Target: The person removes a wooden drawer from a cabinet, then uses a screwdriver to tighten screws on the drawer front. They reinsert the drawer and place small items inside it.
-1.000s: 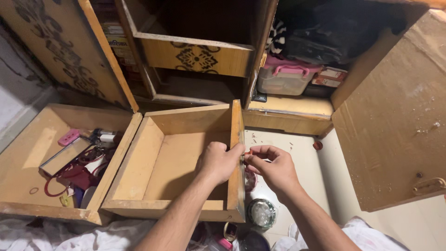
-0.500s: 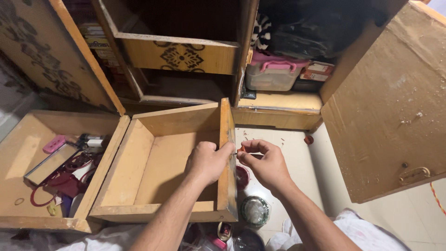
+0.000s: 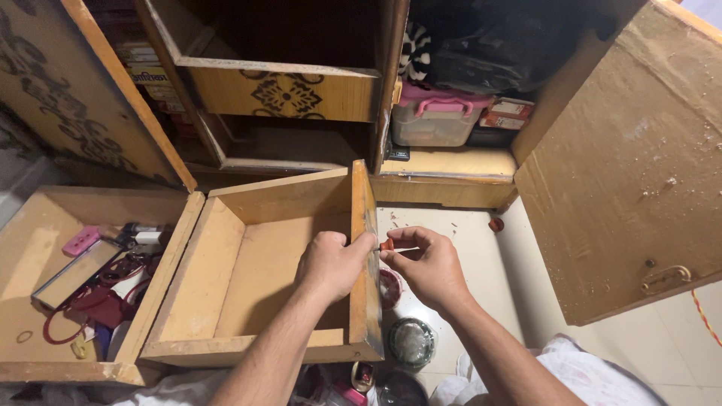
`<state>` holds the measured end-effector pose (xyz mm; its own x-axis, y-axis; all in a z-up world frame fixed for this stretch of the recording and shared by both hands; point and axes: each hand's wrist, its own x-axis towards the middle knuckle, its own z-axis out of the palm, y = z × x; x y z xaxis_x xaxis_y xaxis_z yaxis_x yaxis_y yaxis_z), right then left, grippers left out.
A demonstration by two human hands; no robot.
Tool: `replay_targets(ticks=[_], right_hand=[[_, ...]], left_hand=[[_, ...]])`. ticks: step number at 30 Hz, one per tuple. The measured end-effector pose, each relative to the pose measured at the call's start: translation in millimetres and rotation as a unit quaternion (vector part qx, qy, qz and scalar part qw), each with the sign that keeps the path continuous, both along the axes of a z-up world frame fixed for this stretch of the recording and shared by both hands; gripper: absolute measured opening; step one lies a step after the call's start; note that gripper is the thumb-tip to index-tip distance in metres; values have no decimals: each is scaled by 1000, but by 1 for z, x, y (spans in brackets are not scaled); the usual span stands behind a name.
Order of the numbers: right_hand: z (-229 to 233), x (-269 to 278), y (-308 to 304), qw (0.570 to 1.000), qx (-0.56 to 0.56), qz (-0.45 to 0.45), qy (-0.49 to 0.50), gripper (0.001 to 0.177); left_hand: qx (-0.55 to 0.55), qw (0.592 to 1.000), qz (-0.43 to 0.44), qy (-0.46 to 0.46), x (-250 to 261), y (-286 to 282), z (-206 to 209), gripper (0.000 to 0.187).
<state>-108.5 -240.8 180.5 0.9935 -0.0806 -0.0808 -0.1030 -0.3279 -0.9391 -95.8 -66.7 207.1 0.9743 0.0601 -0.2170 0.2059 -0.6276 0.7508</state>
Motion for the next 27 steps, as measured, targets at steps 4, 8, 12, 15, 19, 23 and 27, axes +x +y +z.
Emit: replay_targets(ticks=[4, 8, 12, 15, 19, 23, 27], right_hand=[[1, -1, 3, 999, 42, 8, -4, 30], [3, -2, 2, 1000, 4, 5, -28, 31], [4, -4, 4, 997, -38, 6, -72, 30], [4, -4, 6, 999, 3, -7, -38, 26], [7, -1, 2, 1000, 2, 17, -19, 30], [10, 3, -10, 996, 13, 83, -25, 32], [13, 10, -13, 997, -12, 79, 20, 28]], left_hand=[[2, 1000, 4, 4, -1, 0, 0, 56], [3, 1000, 1, 5, 1, 1, 0, 56], [4, 1000, 3, -5, 1, 0, -3, 57], [9, 1000, 3, -8, 1, 1, -3, 58], [8, 1000, -3, -10, 1, 1, -2, 58], [1, 1000, 1, -4, 0, 2, -2, 56], [2, 1000, 1, -3, 1, 0, 0, 55]])
